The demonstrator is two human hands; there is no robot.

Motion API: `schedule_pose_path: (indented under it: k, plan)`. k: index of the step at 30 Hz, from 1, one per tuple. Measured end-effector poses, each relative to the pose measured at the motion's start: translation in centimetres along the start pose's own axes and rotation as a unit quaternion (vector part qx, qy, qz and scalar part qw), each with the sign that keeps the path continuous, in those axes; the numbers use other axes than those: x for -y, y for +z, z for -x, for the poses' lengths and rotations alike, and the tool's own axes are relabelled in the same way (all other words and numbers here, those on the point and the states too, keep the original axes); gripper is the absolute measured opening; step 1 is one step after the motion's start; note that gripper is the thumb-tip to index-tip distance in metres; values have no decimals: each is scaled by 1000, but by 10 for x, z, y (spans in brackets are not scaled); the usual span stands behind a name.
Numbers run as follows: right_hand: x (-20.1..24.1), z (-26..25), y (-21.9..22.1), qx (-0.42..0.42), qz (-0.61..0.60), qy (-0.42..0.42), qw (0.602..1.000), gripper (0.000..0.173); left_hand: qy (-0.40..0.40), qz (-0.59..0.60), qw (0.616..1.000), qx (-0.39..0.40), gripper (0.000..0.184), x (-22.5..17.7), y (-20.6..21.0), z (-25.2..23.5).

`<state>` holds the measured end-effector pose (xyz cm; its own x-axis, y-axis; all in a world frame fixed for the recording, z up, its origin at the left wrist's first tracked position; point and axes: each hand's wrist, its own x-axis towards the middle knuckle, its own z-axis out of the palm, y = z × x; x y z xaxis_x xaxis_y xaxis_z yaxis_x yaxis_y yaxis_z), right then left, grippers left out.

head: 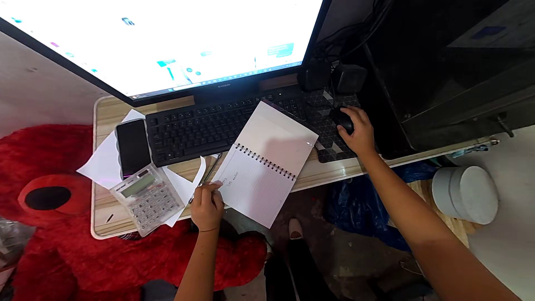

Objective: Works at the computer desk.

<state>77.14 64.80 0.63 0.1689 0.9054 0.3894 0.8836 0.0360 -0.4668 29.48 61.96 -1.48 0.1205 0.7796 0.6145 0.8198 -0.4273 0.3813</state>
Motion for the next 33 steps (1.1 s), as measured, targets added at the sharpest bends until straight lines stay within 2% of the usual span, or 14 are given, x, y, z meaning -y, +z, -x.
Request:
schedule_pose_path:
  k: [20,25,33]
  plan:
    - [0,1,0,-8,-15,4,1000,47,2,-6,1000,-6,23,1,1,0]
    - [4,0,-2,-6,-9,13,1000,55,4,-4,1000,-7,22,2,1,1]
    - [4,-1,-4,-1,-11,-2,1000,51,2,-3,1000,-4,22,1,0,0]
